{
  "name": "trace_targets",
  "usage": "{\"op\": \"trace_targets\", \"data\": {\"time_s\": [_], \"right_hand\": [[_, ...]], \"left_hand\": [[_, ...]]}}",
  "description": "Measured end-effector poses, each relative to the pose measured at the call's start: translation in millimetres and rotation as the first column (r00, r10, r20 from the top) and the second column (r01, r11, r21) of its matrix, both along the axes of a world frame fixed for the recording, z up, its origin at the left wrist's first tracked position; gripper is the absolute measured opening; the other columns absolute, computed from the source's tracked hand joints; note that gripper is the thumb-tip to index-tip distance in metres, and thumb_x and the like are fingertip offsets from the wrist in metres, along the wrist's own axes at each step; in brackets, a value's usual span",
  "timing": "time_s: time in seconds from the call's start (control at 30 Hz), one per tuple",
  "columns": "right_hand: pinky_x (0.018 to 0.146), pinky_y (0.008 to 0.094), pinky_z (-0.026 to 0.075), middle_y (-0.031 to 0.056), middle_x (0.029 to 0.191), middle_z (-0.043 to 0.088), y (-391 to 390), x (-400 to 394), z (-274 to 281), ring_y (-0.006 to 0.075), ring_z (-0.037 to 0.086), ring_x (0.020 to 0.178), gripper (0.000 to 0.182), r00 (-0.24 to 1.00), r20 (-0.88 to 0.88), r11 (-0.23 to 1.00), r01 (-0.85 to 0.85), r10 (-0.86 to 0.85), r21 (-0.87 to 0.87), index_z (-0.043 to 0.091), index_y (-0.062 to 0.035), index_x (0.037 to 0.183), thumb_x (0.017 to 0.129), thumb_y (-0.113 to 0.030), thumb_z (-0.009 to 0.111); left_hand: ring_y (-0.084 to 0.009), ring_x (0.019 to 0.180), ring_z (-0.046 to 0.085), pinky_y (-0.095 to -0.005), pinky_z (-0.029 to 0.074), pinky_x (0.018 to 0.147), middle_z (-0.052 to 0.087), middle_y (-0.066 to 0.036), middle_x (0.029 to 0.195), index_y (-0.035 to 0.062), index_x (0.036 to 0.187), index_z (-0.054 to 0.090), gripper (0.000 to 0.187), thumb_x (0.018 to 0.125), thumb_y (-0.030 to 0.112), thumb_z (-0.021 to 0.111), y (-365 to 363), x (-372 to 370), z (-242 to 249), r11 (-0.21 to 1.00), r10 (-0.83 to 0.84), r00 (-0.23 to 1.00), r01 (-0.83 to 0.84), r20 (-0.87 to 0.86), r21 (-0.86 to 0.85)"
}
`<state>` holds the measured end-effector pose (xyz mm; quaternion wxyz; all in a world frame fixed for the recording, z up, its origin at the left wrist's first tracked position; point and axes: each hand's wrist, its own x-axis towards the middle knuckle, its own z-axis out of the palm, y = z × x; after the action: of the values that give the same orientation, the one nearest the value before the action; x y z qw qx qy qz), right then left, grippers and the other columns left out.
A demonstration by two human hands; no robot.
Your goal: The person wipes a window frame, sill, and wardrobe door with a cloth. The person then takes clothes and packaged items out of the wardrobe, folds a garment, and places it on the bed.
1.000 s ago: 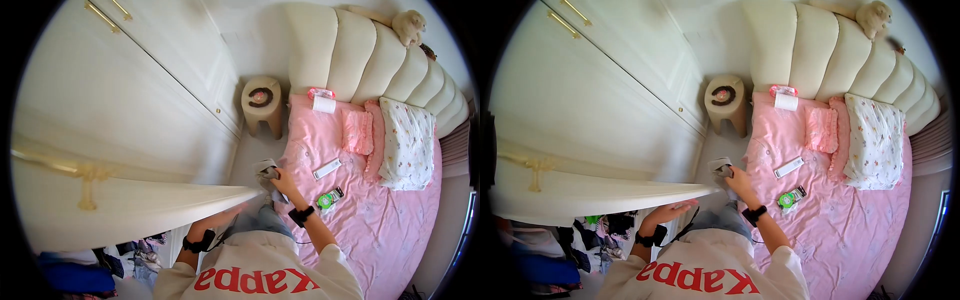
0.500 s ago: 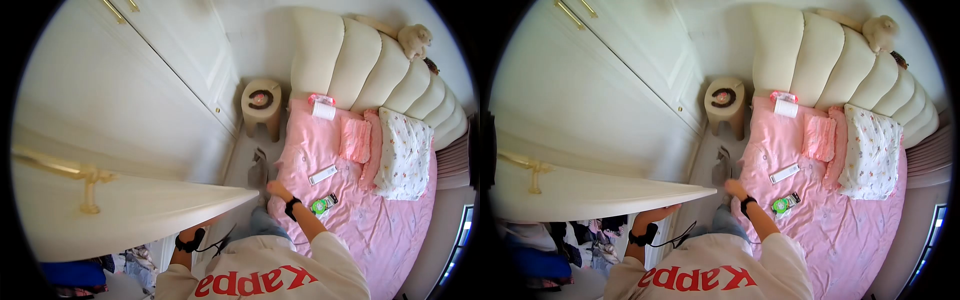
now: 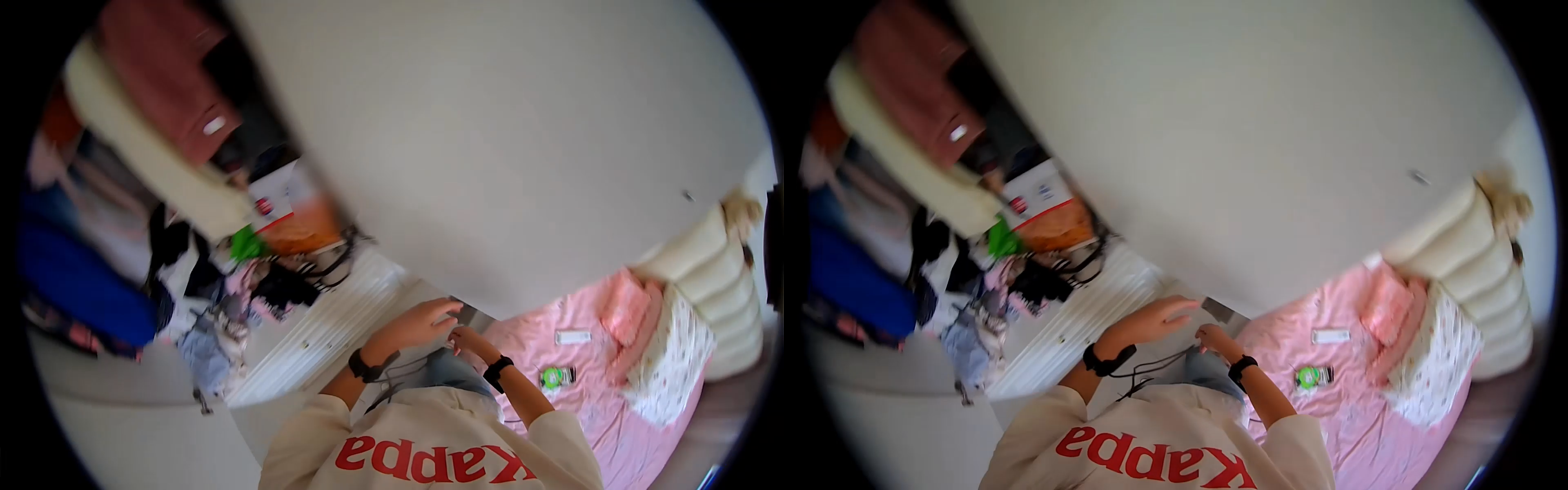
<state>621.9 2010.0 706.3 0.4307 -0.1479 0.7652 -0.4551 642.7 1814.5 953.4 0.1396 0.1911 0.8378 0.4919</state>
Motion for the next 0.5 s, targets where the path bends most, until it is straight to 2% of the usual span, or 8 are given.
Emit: {"op": "trace_targets", "data": {"time_s": [0.03, 0.07, 0.13, 0.27, 0.3, 0.4, 0.5], "right_hand": [[0.06, 0.0331, 0.05, 0.014, 0.07, 0.064, -22.0, -0.2, 28.9, 0.022, 0.064, 0.063, 0.026, 0.998, 0.031, 0.998, -0.062, 0.061, 0.031, 0.055, 0.004, 0.1, 0.089, -0.01, 0.036], [0.062, 0.0318, 0.05, 0.0138, 0.073, 0.064, -45.7, 1.1, 47.1, 0.0222, 0.064, 0.064, 0.027, 0.996, 0.066, 0.998, -0.057, 0.055, 0.019, 0.053, 0.0038, 0.104, 0.089, -0.007, 0.034], [0.064, 0.0306, 0.051, 0.0141, 0.076, 0.065, -92.2, 5.1, 43.9, 0.0224, 0.064, 0.067, 0.028, 0.987, 0.093, 0.991, -0.127, 0.13, -0.038, 0.052, 0.0031, 0.107, 0.089, -0.006, 0.033], [0.068, 0.0301, 0.049, 0.0128, 0.083, 0.066, -192.8, 30.9, 68.2, 0.021, 0.063, 0.078, 0.032, 0.926, -0.195, 0.941, -0.337, 0.324, -0.035, 0.049, 0.0003, 0.114, 0.091, -0.005, 0.029], [0.07, 0.0298, 0.048, 0.0117, 0.086, 0.065, -219.0, 40.8, 78.8, 0.0204, 0.062, 0.083, 0.035, 0.914, -0.194, 0.932, -0.363, 0.357, 0.006, 0.048, -0.001, 0.116, 0.087, 0.0, 0.029], [0.07, 0.0288, 0.048, 0.0114, 0.087, 0.065, -285.0, 77.4, 72.5, 0.0195, 0.061, 0.083, 0.039, 0.874, -0.298, 0.889, -0.438, 0.385, -0.136, 0.05, -0.0023, 0.115, 0.083, 0.006, 0.03], [0.066, 0.0306, 0.046, 0.0092, 0.079, 0.063, -340.1, 115.0, 70.1, 0.0208, 0.059, 0.076, 0.029, 0.866, -0.393, 0.787, -0.464, 0.308, -0.406, 0.057, -0.0013, 0.102, 0.081, 0.002, 0.037]], "left_hand": [[-0.0251, 0.101, 0.055, -0.0312, 0.043, 0.086, 0.056, -0.015, 0.115, -0.0008, 0.118, 0.051, 0.034, 0.09, 0.018, 0.052, -22.9, 19.3, -3.4, 0.998, 0.057, 0.998, -0.058, 0.03, 0.017], [-0.0234, 0.097, 0.057, -0.0306, 0.043, 0.084, 0.059, -0.014, 0.109, 0.0001, 0.118, 0.051, 0.033, 0.09, 0.017, 0.051, -44.9, 41.2, 0.2, 0.989, 0.142, 0.986, -0.144, 0.082, 0.015], [-0.0216, 0.094, 0.058, -0.0293, 0.044, 0.082, 0.062, -0.013, 0.104, 0.0014, 0.118, 0.052, 0.032, 0.09, 0.017, 0.051, -95.6, 92.0, -13.0, 0.959, 0.282, 0.955, -0.284, 0.097, 0.013], [-0.0199, 0.094, 0.058, -0.0288, 0.045, 0.082, 0.063, -0.011, 0.102, 0.0014, 0.116, 0.054, 0.029, 0.091, 0.015, 0.051, -185.3, 201.8, -46.8, 0.809, 0.583, 0.795, -0.586, 0.167, -0.035], [-0.019, 0.094, 0.058, -0.0287, 0.044, 0.083, 0.063, -0.011, 0.102, 0.0004, 0.114, 0.054, 0.028, 0.092, 0.016, 0.05, -202.9, 227.7, -50.7, 0.765, 0.64, 0.751, -0.642, 0.16, -0.051], [-0.0177, 0.095, 0.058, -0.0283, 0.044, 0.083, 0.062, -0.01, 0.102, 0.0007, 0.115, 0.053, 0.028, 0.092, 0.017, 0.05, -245.1, 288.8, -45.2, 0.675, 0.737, 0.669, -0.734, 0.099, -0.075], [-0.0206, 0.097, 0.058, -0.0297, 0.043, 0.084, 0.063, -0.012, 0.102, 0.0006, 0.107, 0.058, 0.023, 0.092, 0.016, 0.048, -269.7, 327.7, -30.4, 0.429, 0.879, 0.439, -0.898, 0.187, 0.095]]}}
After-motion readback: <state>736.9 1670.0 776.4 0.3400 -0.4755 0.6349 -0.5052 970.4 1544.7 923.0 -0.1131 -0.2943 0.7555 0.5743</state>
